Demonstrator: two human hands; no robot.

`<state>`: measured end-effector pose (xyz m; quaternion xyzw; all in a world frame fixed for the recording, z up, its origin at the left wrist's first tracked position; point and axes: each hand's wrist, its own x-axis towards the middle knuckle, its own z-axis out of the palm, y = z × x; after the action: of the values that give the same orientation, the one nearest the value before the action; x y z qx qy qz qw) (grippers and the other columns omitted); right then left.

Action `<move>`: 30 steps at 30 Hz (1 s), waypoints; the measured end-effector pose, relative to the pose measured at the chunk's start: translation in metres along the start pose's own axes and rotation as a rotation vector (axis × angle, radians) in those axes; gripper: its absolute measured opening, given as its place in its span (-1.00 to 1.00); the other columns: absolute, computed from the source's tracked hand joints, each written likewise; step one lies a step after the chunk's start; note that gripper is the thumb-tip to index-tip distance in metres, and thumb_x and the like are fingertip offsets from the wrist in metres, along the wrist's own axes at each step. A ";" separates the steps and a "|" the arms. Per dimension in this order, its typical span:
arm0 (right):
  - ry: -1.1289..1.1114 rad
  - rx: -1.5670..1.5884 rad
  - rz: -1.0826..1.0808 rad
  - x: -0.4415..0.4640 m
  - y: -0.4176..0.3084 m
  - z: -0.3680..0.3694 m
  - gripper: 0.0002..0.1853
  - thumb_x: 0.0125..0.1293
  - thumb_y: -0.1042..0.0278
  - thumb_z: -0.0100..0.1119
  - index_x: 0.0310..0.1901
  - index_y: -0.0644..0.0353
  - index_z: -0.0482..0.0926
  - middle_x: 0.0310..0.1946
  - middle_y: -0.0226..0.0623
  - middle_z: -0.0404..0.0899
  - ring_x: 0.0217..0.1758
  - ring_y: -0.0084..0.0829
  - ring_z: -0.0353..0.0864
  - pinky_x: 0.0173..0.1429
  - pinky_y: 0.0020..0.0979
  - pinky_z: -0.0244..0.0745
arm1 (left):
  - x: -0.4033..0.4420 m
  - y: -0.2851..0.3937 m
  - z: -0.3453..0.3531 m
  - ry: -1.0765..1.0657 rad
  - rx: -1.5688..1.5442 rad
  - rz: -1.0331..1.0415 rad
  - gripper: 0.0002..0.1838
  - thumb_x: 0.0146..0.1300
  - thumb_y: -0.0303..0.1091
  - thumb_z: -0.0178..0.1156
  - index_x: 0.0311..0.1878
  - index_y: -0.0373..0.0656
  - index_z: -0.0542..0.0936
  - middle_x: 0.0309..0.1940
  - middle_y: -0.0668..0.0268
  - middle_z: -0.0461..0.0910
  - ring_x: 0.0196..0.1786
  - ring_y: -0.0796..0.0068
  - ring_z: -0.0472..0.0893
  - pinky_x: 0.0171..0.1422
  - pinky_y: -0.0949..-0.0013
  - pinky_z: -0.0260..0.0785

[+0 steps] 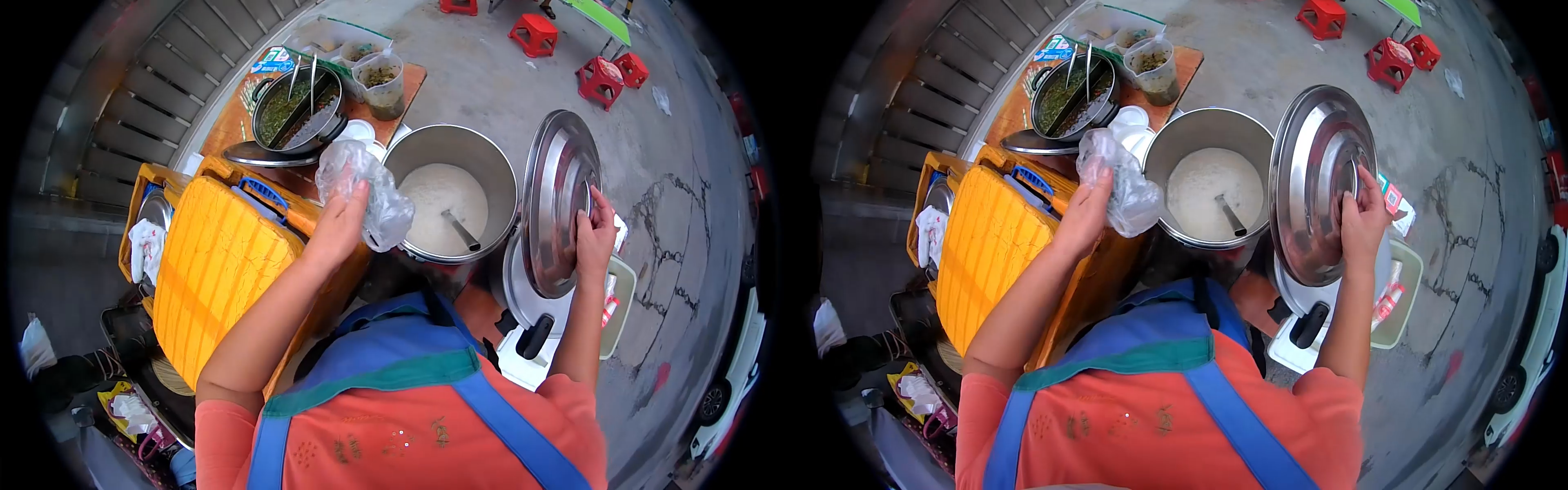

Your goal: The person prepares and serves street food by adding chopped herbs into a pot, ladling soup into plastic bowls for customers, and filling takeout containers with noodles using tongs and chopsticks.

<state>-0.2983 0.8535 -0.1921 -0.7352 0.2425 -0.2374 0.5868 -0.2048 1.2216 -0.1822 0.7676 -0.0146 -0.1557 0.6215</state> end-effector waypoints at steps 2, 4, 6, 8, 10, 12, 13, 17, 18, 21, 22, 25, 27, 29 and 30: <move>0.014 -0.003 -0.028 -0.002 0.013 -0.016 -0.54 0.15 0.68 -0.02 0.14 0.27 0.38 -0.50 -0.49 0.46 -0.54 -0.75 0.37 -0.47 -0.70 0.23 | 0.025 -0.006 0.024 -0.049 0.394 0.145 -0.38 0.32 -0.18 -0.06 0.33 -0.34 0.10 0.13 -0.03 0.33 0.21 0.09 0.31 0.36 0.30 0.04; -0.022 -0.060 0.047 -0.008 0.012 -0.027 -0.54 0.18 0.68 -0.07 0.17 0.28 0.35 -0.27 -0.38 0.54 -0.40 -0.72 0.45 -0.36 -0.69 0.32 | 0.043 -0.009 0.043 -0.072 0.611 0.242 -0.32 0.25 -0.23 -0.01 0.34 -0.39 0.05 0.10 -0.15 0.30 0.21 -0.03 0.27 0.40 0.26 -0.03; -0.009 0.085 0.060 -0.014 0.011 -0.027 -0.54 0.19 0.70 -0.08 0.17 0.29 0.35 -0.29 -0.40 0.52 -0.42 -0.74 0.41 -0.37 -0.70 0.29 | 0.059 -0.017 0.055 -0.167 0.789 0.116 -0.27 0.09 -0.34 0.00 0.36 -0.33 0.06 0.02 -0.19 0.33 0.18 -0.10 0.26 0.38 0.22 0.00; 0.002 0.067 0.068 -0.015 0.020 -0.033 -0.54 0.19 0.71 -0.08 0.17 0.29 0.35 -0.31 -0.42 0.51 -0.41 -0.75 0.40 -0.36 -0.71 0.28 | 0.070 -0.020 0.061 -0.194 0.762 0.107 -0.27 -0.01 -0.45 -0.03 0.34 -0.29 0.11 0.01 -0.19 0.33 0.17 -0.11 0.28 0.34 0.20 0.07; 0.041 0.076 0.057 -0.017 0.024 -0.035 -0.54 0.16 0.68 0.00 0.14 0.27 0.39 -0.50 -0.55 0.42 -0.55 -0.79 0.30 -0.47 -0.72 0.19 | 0.078 -0.018 0.063 -0.221 0.863 0.115 -0.28 -0.03 -0.55 -0.03 0.32 -0.26 0.16 0.02 -0.18 0.34 0.15 -0.11 0.31 0.31 0.20 0.13; 0.041 0.054 0.051 -0.016 0.028 -0.037 -0.54 0.16 0.68 0.00 0.15 0.28 0.39 -0.50 -0.56 0.42 -0.55 -0.79 0.29 -0.48 -0.72 0.18 | 0.082 -0.022 0.067 -0.182 0.878 0.169 -0.34 -0.02 -0.57 0.01 0.27 -0.26 0.22 0.02 -0.15 0.36 0.09 -0.11 0.37 0.24 0.22 0.23; 0.051 0.079 0.052 -0.015 0.027 -0.036 -0.54 0.16 0.68 0.00 0.14 0.28 0.39 -0.51 -0.57 0.41 -0.55 -0.79 0.28 -0.48 -0.72 0.17 | 0.082 -0.021 0.069 -0.162 0.822 0.192 -0.40 0.00 -0.54 0.06 0.21 -0.26 0.28 0.01 -0.13 0.37 0.07 -0.09 0.39 0.19 0.21 0.27; 0.067 0.127 0.047 -0.011 0.025 -0.031 -0.55 0.16 0.69 -0.01 0.13 0.30 0.39 -0.53 -0.58 0.40 -0.56 -0.80 0.28 -0.49 -0.72 0.16 | 0.083 -0.011 0.075 -0.110 0.917 0.341 -0.60 0.07 -0.38 0.20 0.01 -0.24 0.45 -0.10 -0.07 0.42 -0.05 -0.04 0.46 0.05 0.21 0.36; 0.064 0.125 0.048 -0.010 0.027 -0.031 -0.55 0.16 0.69 -0.01 0.13 0.30 0.39 -0.53 -0.58 0.40 -0.56 -0.80 0.28 -0.49 -0.72 0.16 | 0.081 -0.007 0.077 -0.109 0.917 0.338 -0.60 0.07 -0.38 0.20 0.01 -0.24 0.45 -0.10 -0.07 0.42 -0.05 -0.04 0.46 0.05 0.21 0.36; 0.056 0.102 0.066 -0.006 0.030 -0.026 -0.56 0.16 0.69 -0.02 0.12 0.31 0.39 -0.52 -0.57 0.41 -0.56 -0.79 0.28 -0.50 -0.72 0.15 | 0.079 -0.002 0.086 -0.058 0.868 0.424 -0.67 0.11 -0.31 0.20 -0.05 -0.19 0.51 -0.12 -0.02 0.39 -0.06 0.01 0.44 0.06 0.21 0.34; 0.051 0.114 0.081 -0.005 0.029 -0.024 -0.56 0.16 0.69 -0.02 0.12 0.31 0.39 -0.53 -0.57 0.40 -0.57 -0.79 0.27 -0.51 -0.72 0.14 | 0.080 -0.006 0.088 -0.056 0.892 0.442 -0.68 0.13 -0.29 0.19 -0.04 -0.17 0.52 -0.10 -0.01 0.37 -0.03 0.01 0.41 0.09 0.19 0.31; 0.036 0.109 0.083 -0.002 0.030 -0.021 -0.56 0.16 0.69 -0.03 0.12 0.30 0.39 -0.54 -0.57 0.39 -0.57 -0.79 0.26 -0.52 -0.72 0.13 | 0.079 -0.010 0.089 -0.034 0.917 0.479 -0.68 0.17 -0.25 0.15 -0.02 -0.14 0.52 -0.04 0.00 0.31 0.03 -0.02 0.35 0.16 0.16 0.25; 0.031 0.098 0.069 0.003 0.029 -0.018 -0.56 0.16 0.69 -0.03 0.12 0.30 0.39 -0.54 -0.57 0.39 -0.58 -0.80 0.26 -0.52 -0.71 0.13 | 0.081 -0.011 0.089 -0.015 0.922 0.501 -0.67 0.19 -0.24 0.12 0.00 -0.14 0.51 0.00 0.00 0.28 0.06 -0.03 0.32 0.19 0.13 0.22; 0.028 0.122 0.074 0.005 0.023 -0.012 -0.56 0.16 0.69 -0.03 0.12 0.31 0.39 -0.54 -0.57 0.39 -0.58 -0.80 0.26 -0.52 -0.71 0.13 | 0.079 -0.017 0.088 -0.080 1.014 0.469 -0.66 0.22 -0.19 0.08 0.01 -0.12 0.51 0.01 0.00 0.26 0.06 -0.05 0.31 0.20 0.13 0.20; 0.019 0.120 0.073 0.007 0.023 -0.011 -0.56 0.16 0.69 -0.03 0.12 0.31 0.39 -0.54 -0.57 0.39 -0.58 -0.80 0.26 -0.52 -0.71 0.13 | 0.079 -0.017 0.087 -0.074 1.011 0.462 -0.66 0.22 -0.19 0.08 0.01 -0.12 0.51 0.01 0.00 0.26 0.06 -0.05 0.31 0.20 0.13 0.20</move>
<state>-0.3020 0.8359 -0.2123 -0.6870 0.2598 -0.2371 0.6358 -0.1546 1.1259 -0.2318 0.9411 -0.2773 -0.0155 0.1928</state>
